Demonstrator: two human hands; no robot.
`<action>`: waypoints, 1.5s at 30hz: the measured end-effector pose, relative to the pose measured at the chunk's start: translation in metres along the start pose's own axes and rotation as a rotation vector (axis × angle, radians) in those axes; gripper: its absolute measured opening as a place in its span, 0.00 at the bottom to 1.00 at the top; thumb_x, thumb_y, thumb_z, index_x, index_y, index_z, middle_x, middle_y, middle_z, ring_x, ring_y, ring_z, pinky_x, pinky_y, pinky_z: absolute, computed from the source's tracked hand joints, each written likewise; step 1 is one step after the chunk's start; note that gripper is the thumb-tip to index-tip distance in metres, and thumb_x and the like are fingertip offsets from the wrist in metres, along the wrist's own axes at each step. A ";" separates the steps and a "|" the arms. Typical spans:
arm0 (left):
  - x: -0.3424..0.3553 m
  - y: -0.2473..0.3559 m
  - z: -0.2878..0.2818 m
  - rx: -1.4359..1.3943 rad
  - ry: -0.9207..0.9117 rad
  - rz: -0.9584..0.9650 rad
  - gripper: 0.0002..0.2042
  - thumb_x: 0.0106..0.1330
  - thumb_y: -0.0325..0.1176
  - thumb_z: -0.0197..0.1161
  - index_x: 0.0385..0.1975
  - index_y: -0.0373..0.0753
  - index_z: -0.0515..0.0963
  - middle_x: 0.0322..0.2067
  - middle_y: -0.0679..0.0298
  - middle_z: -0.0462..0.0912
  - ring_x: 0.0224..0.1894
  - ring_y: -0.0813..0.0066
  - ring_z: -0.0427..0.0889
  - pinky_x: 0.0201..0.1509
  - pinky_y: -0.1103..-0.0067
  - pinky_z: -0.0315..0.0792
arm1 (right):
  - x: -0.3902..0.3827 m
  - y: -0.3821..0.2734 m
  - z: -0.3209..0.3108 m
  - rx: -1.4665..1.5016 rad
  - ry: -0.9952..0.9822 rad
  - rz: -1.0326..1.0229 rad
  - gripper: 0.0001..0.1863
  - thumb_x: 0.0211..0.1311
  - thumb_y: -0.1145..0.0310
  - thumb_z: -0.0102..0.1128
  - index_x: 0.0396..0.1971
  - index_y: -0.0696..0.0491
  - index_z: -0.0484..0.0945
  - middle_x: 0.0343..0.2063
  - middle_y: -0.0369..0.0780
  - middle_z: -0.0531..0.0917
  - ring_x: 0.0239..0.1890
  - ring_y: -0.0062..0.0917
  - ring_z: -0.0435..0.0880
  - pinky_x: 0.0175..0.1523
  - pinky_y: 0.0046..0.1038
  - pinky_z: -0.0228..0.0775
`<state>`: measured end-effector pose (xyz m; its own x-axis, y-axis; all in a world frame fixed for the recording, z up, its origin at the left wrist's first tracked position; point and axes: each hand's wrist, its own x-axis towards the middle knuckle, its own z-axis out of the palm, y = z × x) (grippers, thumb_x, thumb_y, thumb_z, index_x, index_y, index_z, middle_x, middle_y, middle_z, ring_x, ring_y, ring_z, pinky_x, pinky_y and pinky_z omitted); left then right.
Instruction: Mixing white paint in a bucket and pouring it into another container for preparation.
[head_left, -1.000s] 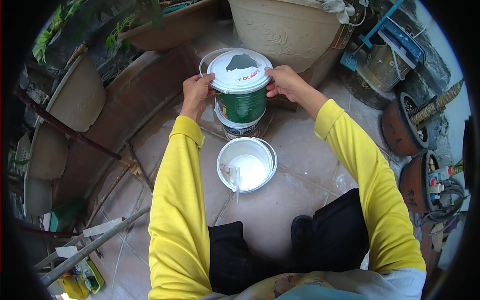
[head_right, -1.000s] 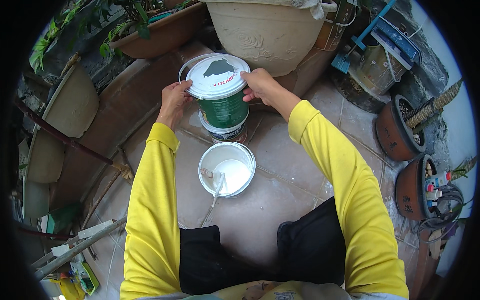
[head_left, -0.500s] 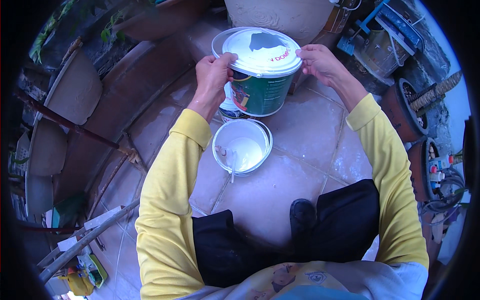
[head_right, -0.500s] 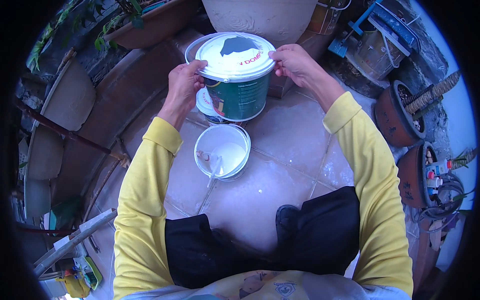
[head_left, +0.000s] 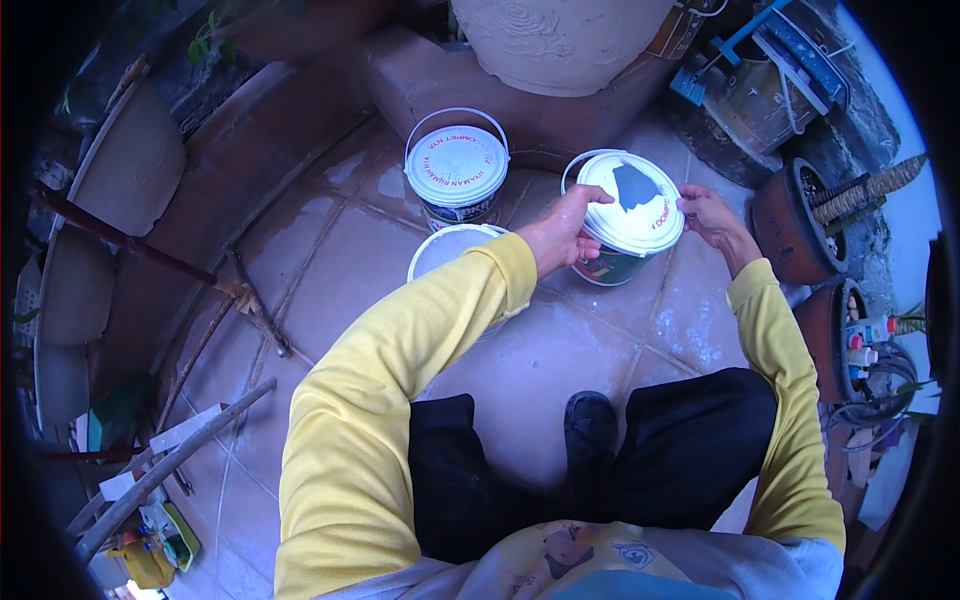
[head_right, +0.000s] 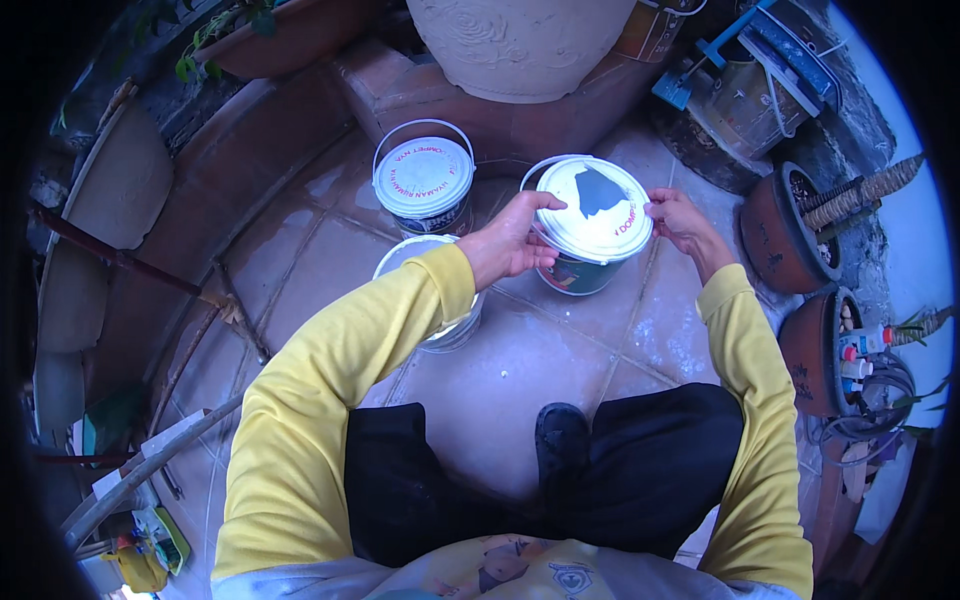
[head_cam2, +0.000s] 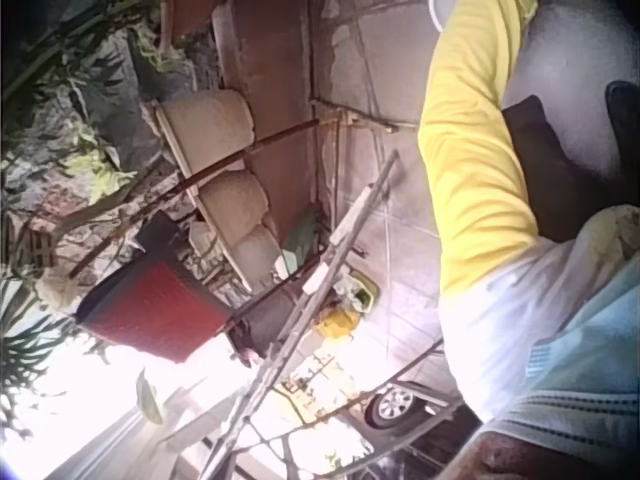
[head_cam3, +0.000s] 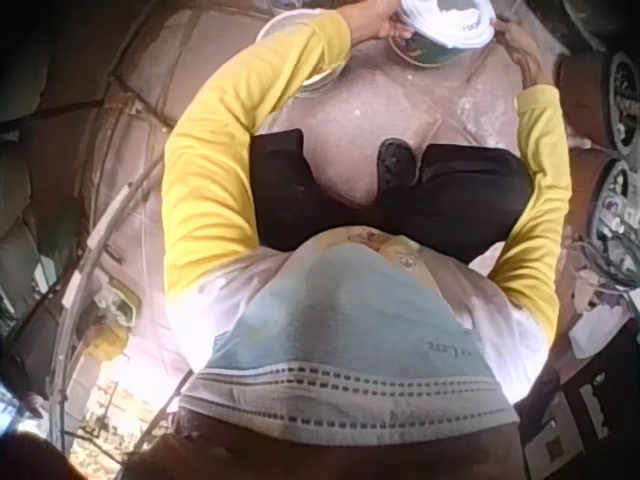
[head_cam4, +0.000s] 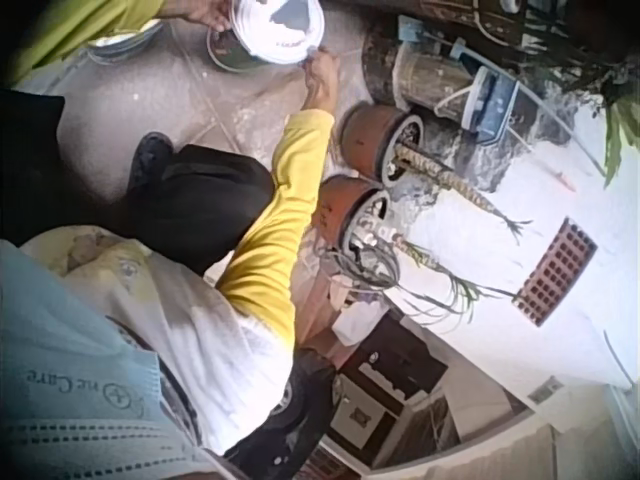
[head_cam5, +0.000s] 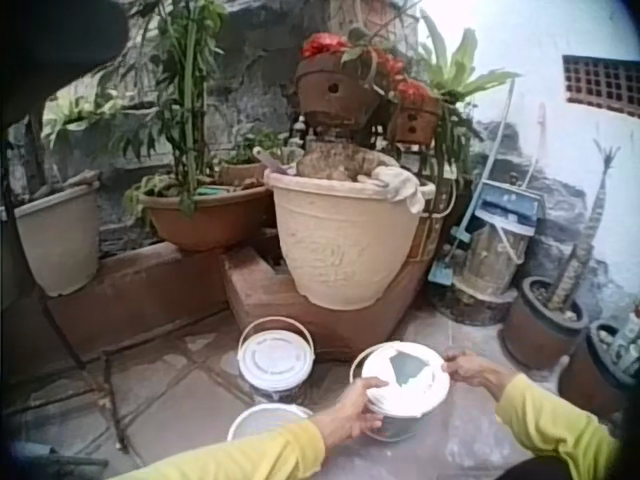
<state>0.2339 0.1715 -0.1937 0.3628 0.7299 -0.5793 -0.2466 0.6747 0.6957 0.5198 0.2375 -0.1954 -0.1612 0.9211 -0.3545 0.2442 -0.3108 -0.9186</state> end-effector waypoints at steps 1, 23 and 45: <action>0.008 -0.008 0.002 0.033 0.038 -0.061 0.31 0.47 0.49 0.65 0.45 0.31 0.67 0.33 0.55 0.71 0.28 0.70 0.72 0.29 0.77 0.72 | 0.003 0.013 -0.004 -0.020 0.011 0.050 0.10 0.60 0.77 0.52 0.42 0.59 0.75 0.28 0.35 0.78 0.25 0.18 0.75 0.25 0.20 0.66; -0.001 0.084 -0.128 0.877 0.453 0.432 0.14 0.60 0.40 0.63 0.32 0.33 0.81 0.27 0.61 0.83 0.25 0.76 0.80 0.26 0.80 0.72 | 0.059 -0.053 0.080 -0.864 0.016 -0.648 0.17 0.57 0.67 0.60 0.44 0.58 0.78 0.33 0.47 0.83 0.37 0.35 0.83 0.44 0.34 0.73; 0.009 0.044 -0.211 0.086 0.817 0.272 0.14 0.58 0.29 0.63 0.37 0.23 0.73 0.32 0.51 0.76 0.18 0.70 0.77 0.18 0.77 0.76 | 0.111 -0.043 0.254 -1.153 -0.215 -0.334 0.30 0.48 0.49 0.71 0.37 0.63 0.78 0.35 0.52 0.82 0.42 0.36 0.84 0.45 0.34 0.77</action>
<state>0.0370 0.2302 -0.2577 -0.4669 0.7371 -0.4886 -0.1500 0.4785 0.8652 0.2488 0.2938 -0.2399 -0.5067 0.8242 -0.2529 0.8486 0.4250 -0.3151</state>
